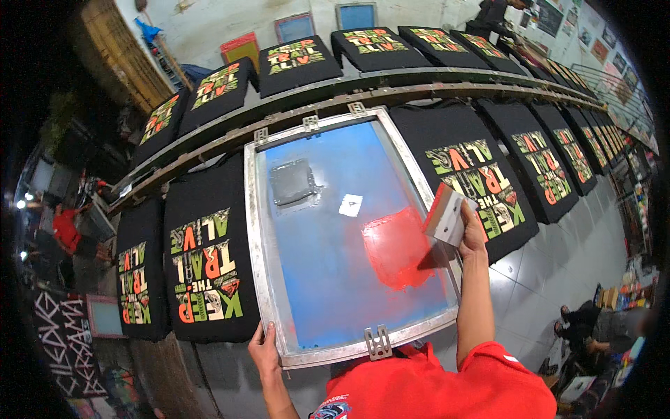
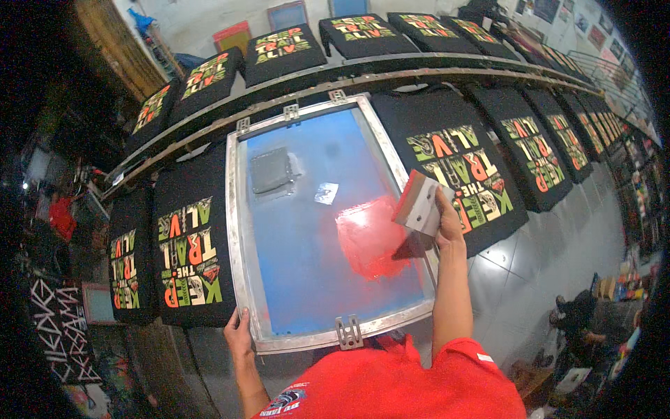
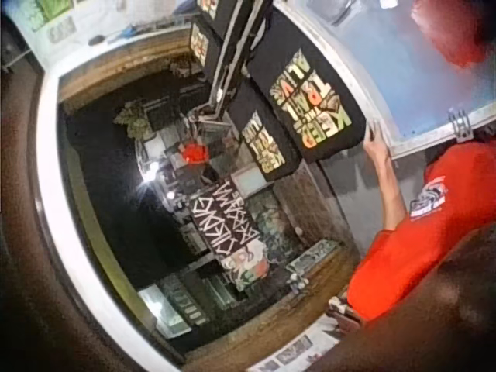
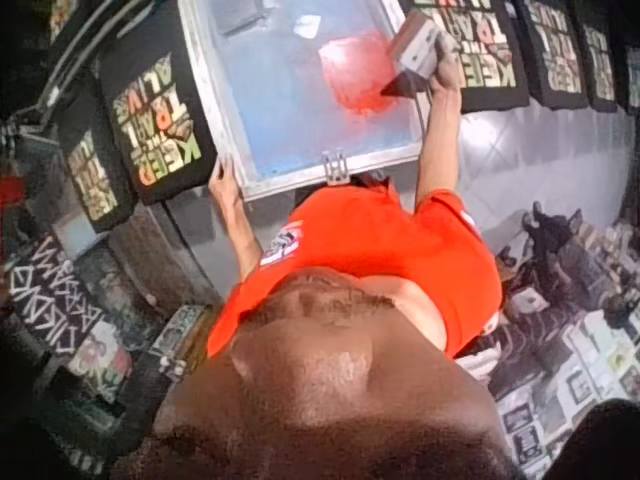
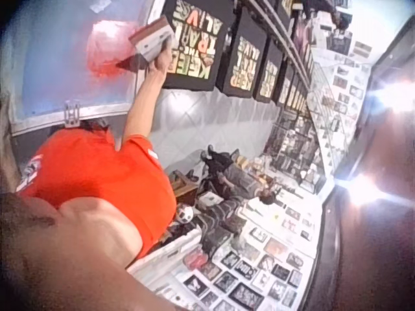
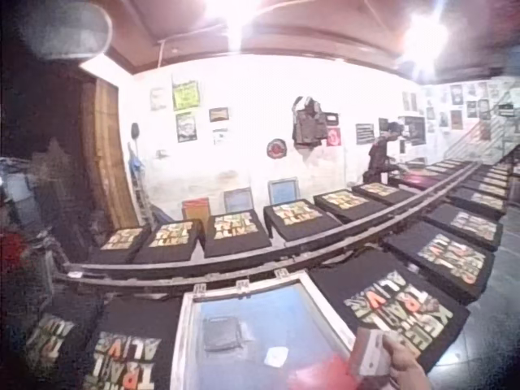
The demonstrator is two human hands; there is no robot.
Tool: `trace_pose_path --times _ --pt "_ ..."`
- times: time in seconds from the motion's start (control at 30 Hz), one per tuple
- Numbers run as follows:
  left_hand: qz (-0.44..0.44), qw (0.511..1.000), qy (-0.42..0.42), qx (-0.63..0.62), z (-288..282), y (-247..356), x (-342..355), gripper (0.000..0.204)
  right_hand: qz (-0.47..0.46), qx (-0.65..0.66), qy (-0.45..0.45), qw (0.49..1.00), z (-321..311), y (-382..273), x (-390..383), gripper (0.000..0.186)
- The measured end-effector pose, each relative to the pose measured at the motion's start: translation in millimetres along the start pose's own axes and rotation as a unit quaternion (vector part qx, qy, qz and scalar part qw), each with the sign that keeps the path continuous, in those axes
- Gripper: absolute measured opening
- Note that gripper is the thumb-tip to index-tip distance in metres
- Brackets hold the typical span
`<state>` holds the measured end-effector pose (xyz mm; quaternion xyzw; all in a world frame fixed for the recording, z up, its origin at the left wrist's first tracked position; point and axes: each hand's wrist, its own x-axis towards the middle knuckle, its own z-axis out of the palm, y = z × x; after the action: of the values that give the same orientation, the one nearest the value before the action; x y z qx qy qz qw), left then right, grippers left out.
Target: The person performs screen printing on a series of black t-shirts using a squeegee to spread red ink over a stencil screen.
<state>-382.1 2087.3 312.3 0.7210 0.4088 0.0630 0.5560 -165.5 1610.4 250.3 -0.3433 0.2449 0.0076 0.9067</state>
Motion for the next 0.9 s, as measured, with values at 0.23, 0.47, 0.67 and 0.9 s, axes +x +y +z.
trace_pose_path --times 0.23,0.47,0.67,0.9 --pt "-0.037 0.998 -0.011 0.043 10 -7 5 0.050 0.029 0.031 -0.027 0.999 -21 5 21 0.035" --pt "-0.060 0.996 0.029 0.066 22 -41 21 0.053 0.039 -0.032 0.032 0.998 -10 10 11 0.042" --pt "-0.058 0.997 -0.026 0.043 17 -49 26 0.047 -0.029 -0.137 0.043 0.989 14 12 -18 0.048" --pt "-0.039 0.999 -0.034 0.003 16 -58 28 0.046 0.036 -0.319 -0.125 0.939 34 34 -63 0.040"
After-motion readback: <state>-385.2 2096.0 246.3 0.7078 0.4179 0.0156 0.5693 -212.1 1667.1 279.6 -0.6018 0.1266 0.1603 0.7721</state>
